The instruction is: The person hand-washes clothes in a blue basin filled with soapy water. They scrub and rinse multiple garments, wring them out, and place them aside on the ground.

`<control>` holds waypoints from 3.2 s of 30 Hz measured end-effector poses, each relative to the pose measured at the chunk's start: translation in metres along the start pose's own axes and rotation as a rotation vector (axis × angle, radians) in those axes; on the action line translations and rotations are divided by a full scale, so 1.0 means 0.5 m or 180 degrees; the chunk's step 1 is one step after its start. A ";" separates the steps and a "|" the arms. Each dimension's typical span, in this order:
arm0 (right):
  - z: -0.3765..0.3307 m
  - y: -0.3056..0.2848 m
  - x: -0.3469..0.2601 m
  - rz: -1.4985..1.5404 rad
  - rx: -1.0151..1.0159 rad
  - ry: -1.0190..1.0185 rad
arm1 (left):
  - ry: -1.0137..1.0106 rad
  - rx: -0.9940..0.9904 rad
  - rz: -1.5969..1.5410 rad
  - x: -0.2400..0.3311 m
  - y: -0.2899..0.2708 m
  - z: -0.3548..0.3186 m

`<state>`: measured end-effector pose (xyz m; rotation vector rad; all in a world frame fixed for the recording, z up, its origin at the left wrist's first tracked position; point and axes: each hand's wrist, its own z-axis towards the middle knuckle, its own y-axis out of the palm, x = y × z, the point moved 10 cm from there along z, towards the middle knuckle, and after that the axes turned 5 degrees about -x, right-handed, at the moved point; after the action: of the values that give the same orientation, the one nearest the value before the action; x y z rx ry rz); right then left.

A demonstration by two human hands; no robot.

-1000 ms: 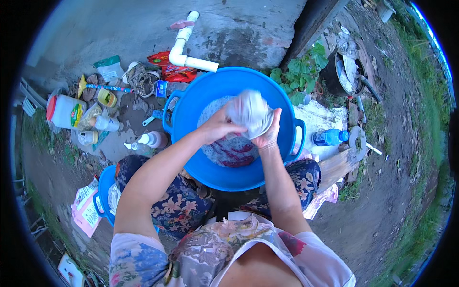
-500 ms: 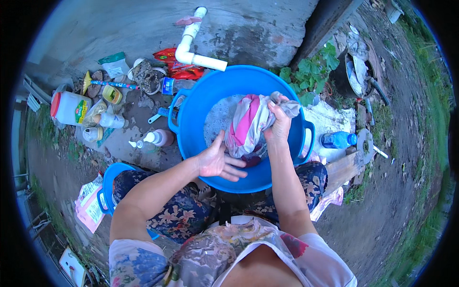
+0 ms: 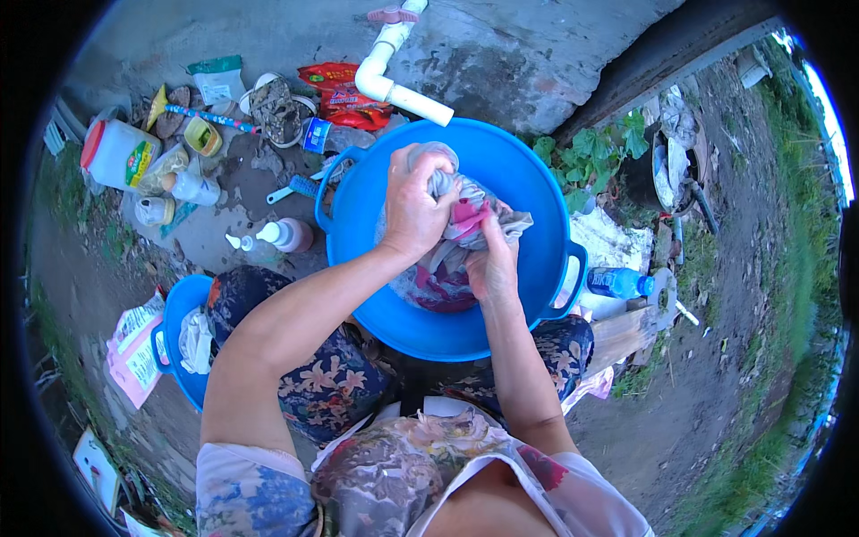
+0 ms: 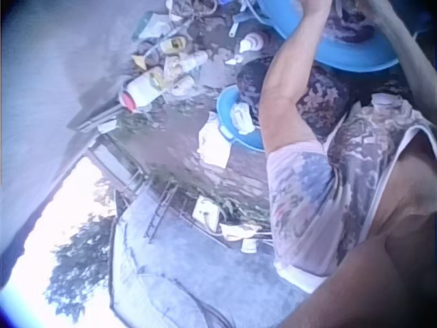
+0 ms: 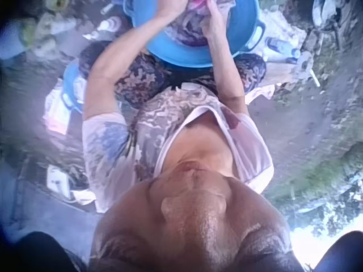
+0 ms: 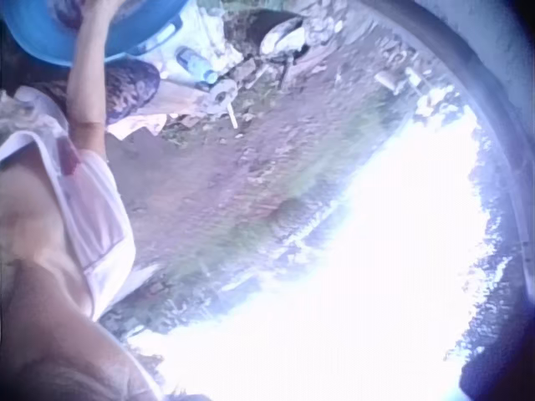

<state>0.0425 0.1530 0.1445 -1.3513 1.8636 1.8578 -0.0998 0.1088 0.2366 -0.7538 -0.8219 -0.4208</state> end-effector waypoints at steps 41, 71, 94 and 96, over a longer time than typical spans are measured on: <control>0.150 -0.114 -0.167 -0.0896 0.0101 -0.1062 | -0.0158 -0.1362 -0.1067 0.012 0.143 -0.046; 0.019 0.013 -0.183 0.0034 -0.0994 -0.1120 | -0.3340 -0.1339 -0.3490 -0.051 0.145 -0.071; -0.030 -0.044 -0.007 0.1242 -0.0711 0.1037 | 0.1439 -0.0905 -0.1579 0.248 0.015 -0.050; -0.045 -0.024 -0.033 0.0492 -0.0510 0.1126 | 0.1809 -0.0829 -0.1413 0.272 0.017 -0.086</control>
<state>0.0704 0.1436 0.1520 -1.7320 2.0725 1.9842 0.0111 0.0755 0.3198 -0.6372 -0.3907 -1.1005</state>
